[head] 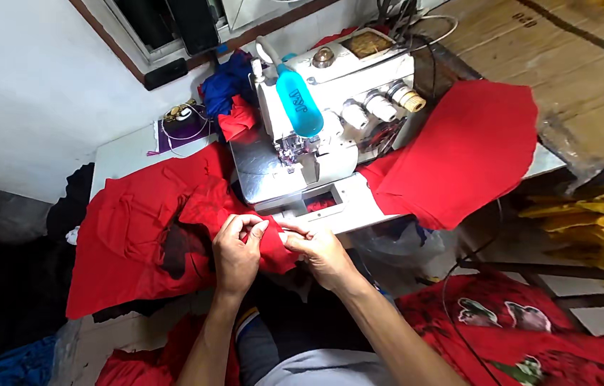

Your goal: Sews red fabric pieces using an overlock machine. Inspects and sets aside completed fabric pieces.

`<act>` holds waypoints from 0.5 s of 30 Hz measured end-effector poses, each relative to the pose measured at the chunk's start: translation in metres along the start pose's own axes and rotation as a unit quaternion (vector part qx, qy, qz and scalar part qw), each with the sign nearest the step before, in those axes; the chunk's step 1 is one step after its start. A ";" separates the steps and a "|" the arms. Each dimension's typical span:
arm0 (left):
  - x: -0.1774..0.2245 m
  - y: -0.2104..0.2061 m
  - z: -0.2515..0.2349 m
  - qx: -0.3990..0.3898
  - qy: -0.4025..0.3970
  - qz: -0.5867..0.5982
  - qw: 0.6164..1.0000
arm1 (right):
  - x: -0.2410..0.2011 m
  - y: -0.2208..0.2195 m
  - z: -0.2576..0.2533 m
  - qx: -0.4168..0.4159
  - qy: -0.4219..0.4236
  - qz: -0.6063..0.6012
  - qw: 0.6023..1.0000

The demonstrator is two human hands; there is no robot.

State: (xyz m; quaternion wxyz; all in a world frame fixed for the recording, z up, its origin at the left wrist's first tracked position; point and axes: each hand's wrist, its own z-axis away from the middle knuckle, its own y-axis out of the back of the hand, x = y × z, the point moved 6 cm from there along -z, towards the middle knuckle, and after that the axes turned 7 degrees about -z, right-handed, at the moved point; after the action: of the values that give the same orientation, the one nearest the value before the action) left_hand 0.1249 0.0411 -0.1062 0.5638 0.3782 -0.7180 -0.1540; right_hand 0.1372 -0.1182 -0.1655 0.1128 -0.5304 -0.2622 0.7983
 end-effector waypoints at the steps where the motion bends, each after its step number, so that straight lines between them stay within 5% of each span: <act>1: 0.000 0.001 0.000 0.000 0.008 0.000 1.000 | 0.000 -0.001 0.000 -0.004 0.000 0.001 1.000; 4: -0.001 0.002 -0.002 -0.013 0.023 0.021 0.999 | 0.000 -0.003 0.000 -0.009 -0.001 0.002 1.000; 9: -0.012 -0.006 -0.005 -0.143 0.058 0.084 0.985 | -0.004 -0.006 0.001 -0.035 0.056 0.045 0.997; 15: -0.014 0.008 -0.009 -0.083 0.075 0.093 0.989 | -0.005 0.002 0.011 -0.043 0.196 0.171 0.965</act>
State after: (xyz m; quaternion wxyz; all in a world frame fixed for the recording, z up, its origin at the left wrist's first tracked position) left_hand 0.1315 0.0577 -0.1078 0.6574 0.2726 -0.6902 -0.1311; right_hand 0.1290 -0.1259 -0.1595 0.0013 -0.7176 -0.1745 0.6742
